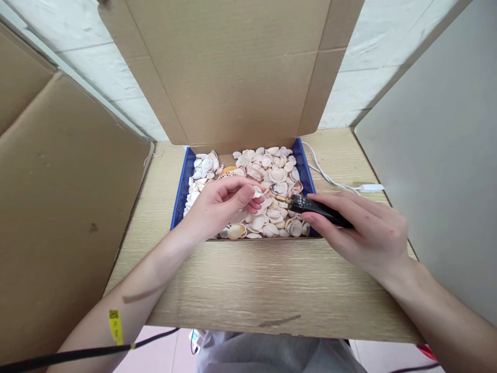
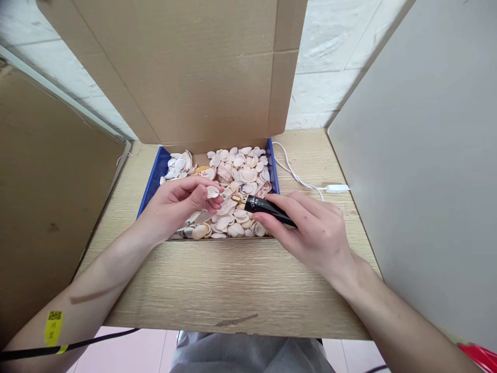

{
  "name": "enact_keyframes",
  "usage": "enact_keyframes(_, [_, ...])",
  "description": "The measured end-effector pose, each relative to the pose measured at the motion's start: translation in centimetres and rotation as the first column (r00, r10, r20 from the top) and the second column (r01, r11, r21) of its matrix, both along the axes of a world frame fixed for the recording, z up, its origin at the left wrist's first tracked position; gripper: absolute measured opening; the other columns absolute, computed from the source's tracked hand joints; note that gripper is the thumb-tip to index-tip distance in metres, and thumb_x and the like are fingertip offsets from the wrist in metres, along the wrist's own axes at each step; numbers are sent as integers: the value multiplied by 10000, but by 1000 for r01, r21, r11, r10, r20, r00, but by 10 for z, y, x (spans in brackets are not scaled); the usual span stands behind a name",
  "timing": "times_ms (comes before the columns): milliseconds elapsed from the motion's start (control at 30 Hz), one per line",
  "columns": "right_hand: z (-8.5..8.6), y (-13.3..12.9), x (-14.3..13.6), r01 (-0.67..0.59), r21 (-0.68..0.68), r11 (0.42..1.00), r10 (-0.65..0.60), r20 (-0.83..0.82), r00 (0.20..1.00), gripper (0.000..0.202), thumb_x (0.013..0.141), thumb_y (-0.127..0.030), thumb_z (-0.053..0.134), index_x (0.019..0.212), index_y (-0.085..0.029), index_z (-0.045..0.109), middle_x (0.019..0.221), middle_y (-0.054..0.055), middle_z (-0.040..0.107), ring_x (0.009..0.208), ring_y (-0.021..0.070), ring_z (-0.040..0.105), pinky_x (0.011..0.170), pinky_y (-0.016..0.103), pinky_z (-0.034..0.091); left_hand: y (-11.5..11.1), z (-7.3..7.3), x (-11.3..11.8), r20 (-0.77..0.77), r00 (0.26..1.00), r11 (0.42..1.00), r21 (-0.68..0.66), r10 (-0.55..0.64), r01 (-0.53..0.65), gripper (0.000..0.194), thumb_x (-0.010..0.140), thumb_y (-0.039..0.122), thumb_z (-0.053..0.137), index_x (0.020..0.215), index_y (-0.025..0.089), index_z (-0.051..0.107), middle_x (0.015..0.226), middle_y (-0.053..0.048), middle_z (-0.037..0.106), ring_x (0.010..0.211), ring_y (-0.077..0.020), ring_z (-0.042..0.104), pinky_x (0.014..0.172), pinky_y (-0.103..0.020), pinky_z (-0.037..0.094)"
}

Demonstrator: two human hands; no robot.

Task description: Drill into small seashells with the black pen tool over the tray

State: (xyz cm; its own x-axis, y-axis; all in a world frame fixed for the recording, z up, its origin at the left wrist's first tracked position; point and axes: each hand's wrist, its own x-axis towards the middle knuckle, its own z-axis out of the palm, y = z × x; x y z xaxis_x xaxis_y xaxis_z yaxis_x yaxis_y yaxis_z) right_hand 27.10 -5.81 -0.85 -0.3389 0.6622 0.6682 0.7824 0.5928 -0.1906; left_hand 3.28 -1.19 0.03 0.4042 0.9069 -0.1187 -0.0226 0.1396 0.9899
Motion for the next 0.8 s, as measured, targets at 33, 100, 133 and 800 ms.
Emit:
enact_keyframes(33, [0, 0, 0, 3, -1, 1000, -3, 1, 1000, 133, 867, -273, 681, 996, -247, 656, 768, -19, 733, 610, 123, 675, 533, 234, 519, 0, 0, 0, 1, 1000, 1000, 1, -2, 2, 309, 819, 449, 713, 874, 145, 723, 771, -38, 707, 683, -129, 673, 665, -242, 572])
enact_keyframes(100, [0, 0, 0, 1, -1, 1000, -1, 0, 1000, 125, 869, -273, 680, 985, -233, 654, 764, -11, 732, 600, 118, 669, 528, 230, 514, -1, 0, 0, 6, 1000, 1000, 10, -12, 12, 301, 832, 438, 703, 857, 139, 726, 772, -38, 701, 678, -119, 663, 660, -229, 567])
enact_keyframes(133, [0, 0, 0, -3, 2, 1000, 3, 0, 1000, 125, 869, -273, 681, 979, -224, 652, 762, -7, 731, 597, 116, 668, 525, 227, 511, -1, 0, 0, 8, 1000, 1000, 14, -20, 20, 297, 838, 433, 698, 853, 137, 726, 777, -39, 700, 681, -115, 661, 661, -223, 565])
enact_keyframes(800, [-2, 2, 0, -37, -26, 999, 36, -36, 999, 153, 863, -285, 688, 1000, -227, 654, 813, -5, 745, 639, 125, 687, 561, 228, 530, -2, 1, 2, -55, 998, 1000, 22, 23, -22, 401, 822, 517, 679, 785, 119, 703, 769, -63, 702, 678, -134, 670, 648, -235, 571])
